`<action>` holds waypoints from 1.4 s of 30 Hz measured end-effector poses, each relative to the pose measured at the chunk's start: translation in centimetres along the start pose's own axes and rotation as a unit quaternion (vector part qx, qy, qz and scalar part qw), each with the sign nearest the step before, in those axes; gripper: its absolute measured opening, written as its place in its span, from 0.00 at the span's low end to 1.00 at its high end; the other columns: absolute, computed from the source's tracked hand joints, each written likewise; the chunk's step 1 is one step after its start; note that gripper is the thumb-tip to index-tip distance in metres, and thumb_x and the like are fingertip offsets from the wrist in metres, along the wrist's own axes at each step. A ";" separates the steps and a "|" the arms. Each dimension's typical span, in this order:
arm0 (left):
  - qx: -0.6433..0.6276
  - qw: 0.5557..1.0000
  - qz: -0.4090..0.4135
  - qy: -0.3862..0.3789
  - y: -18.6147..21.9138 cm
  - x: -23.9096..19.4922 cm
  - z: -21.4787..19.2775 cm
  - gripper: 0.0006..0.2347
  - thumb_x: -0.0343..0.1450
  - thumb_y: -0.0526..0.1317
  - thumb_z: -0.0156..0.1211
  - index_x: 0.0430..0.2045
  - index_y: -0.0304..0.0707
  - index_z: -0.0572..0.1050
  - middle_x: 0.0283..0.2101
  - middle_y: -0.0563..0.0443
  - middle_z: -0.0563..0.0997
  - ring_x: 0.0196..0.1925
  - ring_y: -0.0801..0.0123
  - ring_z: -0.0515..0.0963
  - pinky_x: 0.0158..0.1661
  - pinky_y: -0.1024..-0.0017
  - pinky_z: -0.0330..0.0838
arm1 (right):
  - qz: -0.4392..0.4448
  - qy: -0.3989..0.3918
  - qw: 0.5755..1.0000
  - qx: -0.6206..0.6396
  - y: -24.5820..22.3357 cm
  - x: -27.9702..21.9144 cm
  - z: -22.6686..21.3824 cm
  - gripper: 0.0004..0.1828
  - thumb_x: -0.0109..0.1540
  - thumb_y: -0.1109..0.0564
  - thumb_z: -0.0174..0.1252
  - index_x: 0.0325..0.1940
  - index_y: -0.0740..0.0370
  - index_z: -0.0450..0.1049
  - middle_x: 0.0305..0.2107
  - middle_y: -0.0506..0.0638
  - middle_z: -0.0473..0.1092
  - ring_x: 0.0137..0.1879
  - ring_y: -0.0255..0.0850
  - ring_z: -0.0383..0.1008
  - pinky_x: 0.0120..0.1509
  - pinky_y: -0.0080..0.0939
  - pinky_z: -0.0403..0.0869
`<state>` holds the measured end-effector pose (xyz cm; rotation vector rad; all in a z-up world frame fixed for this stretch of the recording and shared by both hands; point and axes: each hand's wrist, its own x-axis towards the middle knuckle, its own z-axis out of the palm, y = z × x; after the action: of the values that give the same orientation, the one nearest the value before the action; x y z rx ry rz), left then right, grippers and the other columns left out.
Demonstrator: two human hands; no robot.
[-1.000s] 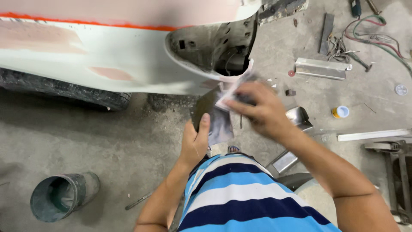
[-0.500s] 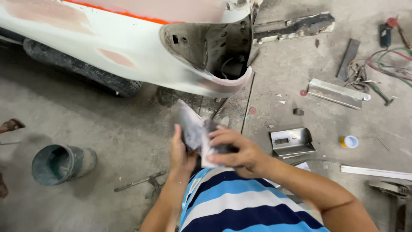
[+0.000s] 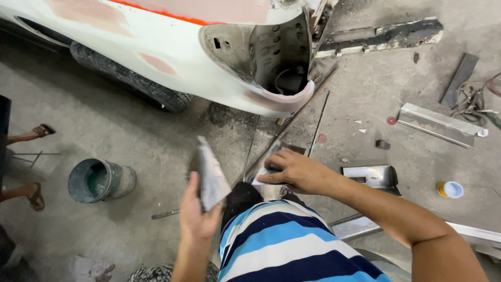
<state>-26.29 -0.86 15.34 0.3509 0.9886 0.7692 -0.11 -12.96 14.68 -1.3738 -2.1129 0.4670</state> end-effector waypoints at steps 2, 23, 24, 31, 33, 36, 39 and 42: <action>0.022 0.992 0.122 -0.025 2.8 -1.6 -0.3 0.20 0.77 0.47 0.45 0.61 0.35 0.67 0.54 0.46 0.78 0.56 0.63 0.79 0.58 0.59 0.73 | 0.050 -0.019 0.997 0.057 0.3 0.1 1.2 0.40 0.55 0.70 0.55 0.69 0.42 0.71 0.54 0.54 0.69 0.59 0.49 0.71 0.62 0.46 0.72; -0.182 0.920 0.345 0.030 12.6 7.0 -9.9 0.15 0.79 0.42 0.52 0.59 0.37 0.68 0.57 0.52 0.76 0.60 0.64 0.76 0.61 0.61 0.70 | 0.304 0.094 0.384 0.867 10.7 11.3 12.7 0.38 0.66 0.36 0.51 0.73 0.61 0.59 0.69 0.57 0.61 0.74 0.53 0.61 0.78 0.66 0.58; -0.188 0.918 0.350 0.025 13.6 8.6 -9.9 0.15 0.79 0.41 0.52 0.59 0.37 0.68 0.58 0.52 0.76 0.61 0.65 0.76 0.62 0.61 0.70 | 0.248 0.069 0.362 0.896 9.9 12.4 12.3 0.45 0.65 0.29 0.49 0.74 0.62 0.56 0.71 0.60 0.56 0.76 0.57 0.55 0.76 0.73 0.54; -0.181 0.916 0.357 0.017 24.3 21.1 -12.3 0.19 0.77 0.42 0.52 0.63 0.40 0.65 0.62 0.54 0.73 0.63 0.66 0.73 0.62 0.62 0.69 | 0.088 -0.031 0.342 0.935 8.4 28.7 14.0 0.61 0.60 0.12 0.39 0.83 0.54 0.44 0.78 0.63 0.44 0.82 0.62 0.43 0.79 0.75 0.49; -0.177 0.920 0.346 0.037 28.7 23.3 -14.2 0.19 0.77 0.42 0.52 0.63 0.39 0.65 0.62 0.53 0.73 0.64 0.65 0.73 0.62 0.62 0.68 | 0.169 -0.010 0.372 0.913 8.6 35.2 15.2 0.58 0.60 0.14 0.39 0.81 0.54 0.47 0.76 0.62 0.47 0.80 0.62 0.45 0.76 0.76 0.51; -0.141 0.934 0.325 0.043 33.6 24.4 -17.5 0.19 0.77 0.42 0.52 0.63 0.38 0.66 0.63 0.53 0.73 0.64 0.65 0.73 0.63 0.61 0.68 | 0.222 -0.011 0.475 0.851 8.0 42.9 17.2 0.53 0.61 0.20 0.40 0.80 0.53 0.48 0.76 0.60 0.48 0.80 0.61 0.47 0.76 0.76 0.52; -0.126 0.941 0.307 0.058 38.6 25.4 -20.0 0.19 0.77 0.41 0.52 0.64 0.40 0.66 0.62 0.54 0.73 0.63 0.67 0.72 0.62 0.64 0.67 | 0.259 -0.002 0.516 0.816 8.3 51.0 18.5 0.49 0.63 0.24 0.40 0.79 0.56 0.50 0.75 0.59 0.50 0.80 0.61 0.49 0.78 0.75 0.53; -0.128 0.944 0.291 0.092 41.3 25.8 -21.9 0.19 0.77 0.41 0.51 0.63 0.38 0.66 0.61 0.53 0.73 0.62 0.67 0.73 0.60 0.64 0.67 | 0.254 -0.028 0.439 0.861 7.7 56.0 19.9 0.51 0.63 0.21 0.39 0.79 0.57 0.50 0.74 0.59 0.51 0.79 0.61 0.50 0.76 0.76 0.53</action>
<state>-53.97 44.69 12.35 0.3528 0.9497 1.4766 -24.51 41.61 10.11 -0.4237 -0.1795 2.0407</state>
